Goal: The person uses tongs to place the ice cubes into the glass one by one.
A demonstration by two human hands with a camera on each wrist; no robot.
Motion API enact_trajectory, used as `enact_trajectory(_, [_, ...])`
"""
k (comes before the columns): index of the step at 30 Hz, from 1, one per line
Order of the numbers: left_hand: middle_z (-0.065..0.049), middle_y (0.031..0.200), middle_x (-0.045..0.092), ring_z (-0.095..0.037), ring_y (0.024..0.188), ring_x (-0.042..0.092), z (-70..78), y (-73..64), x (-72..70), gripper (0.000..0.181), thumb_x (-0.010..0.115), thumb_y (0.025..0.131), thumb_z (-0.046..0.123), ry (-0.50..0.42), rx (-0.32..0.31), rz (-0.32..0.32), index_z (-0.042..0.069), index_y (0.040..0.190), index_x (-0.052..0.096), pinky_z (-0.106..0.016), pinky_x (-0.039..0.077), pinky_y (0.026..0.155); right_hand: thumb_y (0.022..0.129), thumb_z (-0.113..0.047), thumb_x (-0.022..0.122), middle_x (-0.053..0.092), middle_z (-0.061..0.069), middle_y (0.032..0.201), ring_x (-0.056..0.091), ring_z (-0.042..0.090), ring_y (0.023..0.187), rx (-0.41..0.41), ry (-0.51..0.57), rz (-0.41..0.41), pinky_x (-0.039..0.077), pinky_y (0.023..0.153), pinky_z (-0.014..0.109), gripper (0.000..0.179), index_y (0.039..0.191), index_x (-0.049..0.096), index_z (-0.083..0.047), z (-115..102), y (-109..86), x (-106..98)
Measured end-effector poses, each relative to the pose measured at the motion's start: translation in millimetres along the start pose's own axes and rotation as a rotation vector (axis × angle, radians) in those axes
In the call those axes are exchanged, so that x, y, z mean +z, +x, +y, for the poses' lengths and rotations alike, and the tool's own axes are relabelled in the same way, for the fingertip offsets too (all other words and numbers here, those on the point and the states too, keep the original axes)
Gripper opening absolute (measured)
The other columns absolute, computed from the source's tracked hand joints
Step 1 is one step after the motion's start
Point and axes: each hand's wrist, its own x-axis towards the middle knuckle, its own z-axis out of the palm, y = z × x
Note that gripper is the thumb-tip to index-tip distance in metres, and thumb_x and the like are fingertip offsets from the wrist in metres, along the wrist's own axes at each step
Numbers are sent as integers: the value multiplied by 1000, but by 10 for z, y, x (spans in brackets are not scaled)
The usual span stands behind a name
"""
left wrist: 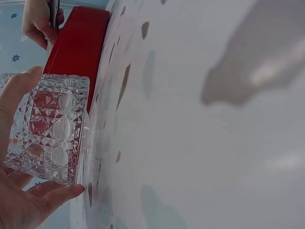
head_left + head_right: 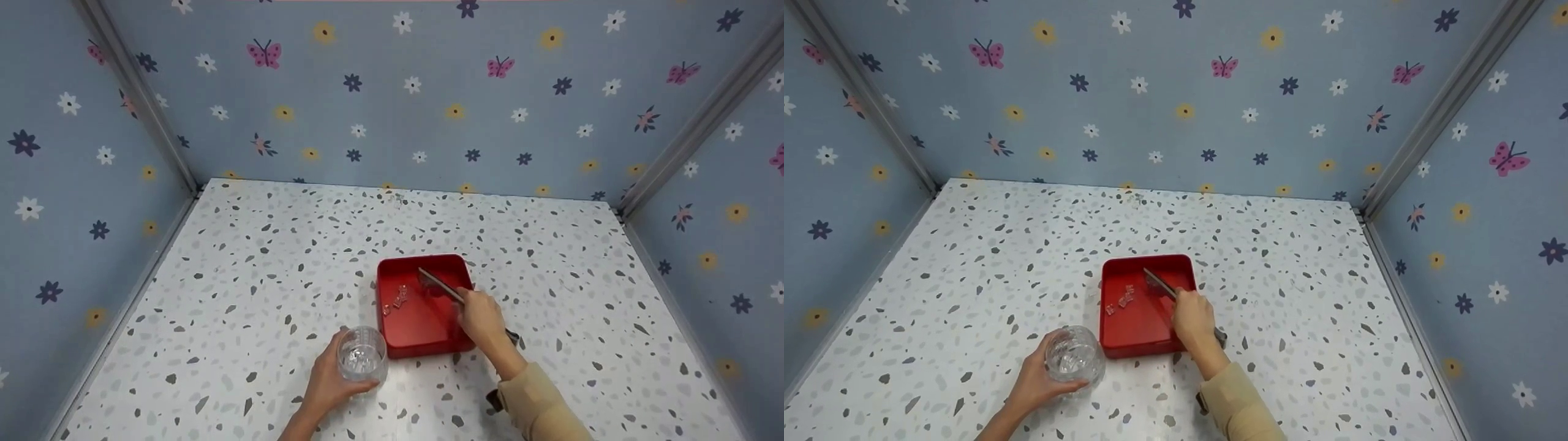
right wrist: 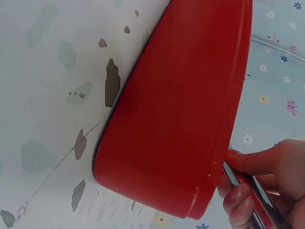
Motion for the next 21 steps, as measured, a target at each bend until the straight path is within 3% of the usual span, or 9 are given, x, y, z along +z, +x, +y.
enact_trajectory(12, [-20,132,39,-35,118,39,4,16,5,106,84,45,42,11,-39,-16,2,130,36,-47,33,99,78,-12,67,62,10,67,58,27,59,-38,63,36,46,47,42,7,82,63,-9,-26,-101,-191])
enact_trajectory(21, [-23,130,41,-37,116,41,3,5,5,106,85,43,40,-7,-8,11,1,129,37,-49,33,97,78,-10,66,49,0,56,40,13,48,-116,128,58,36,42,27,7,83,61,-10,-116,-205,-389])
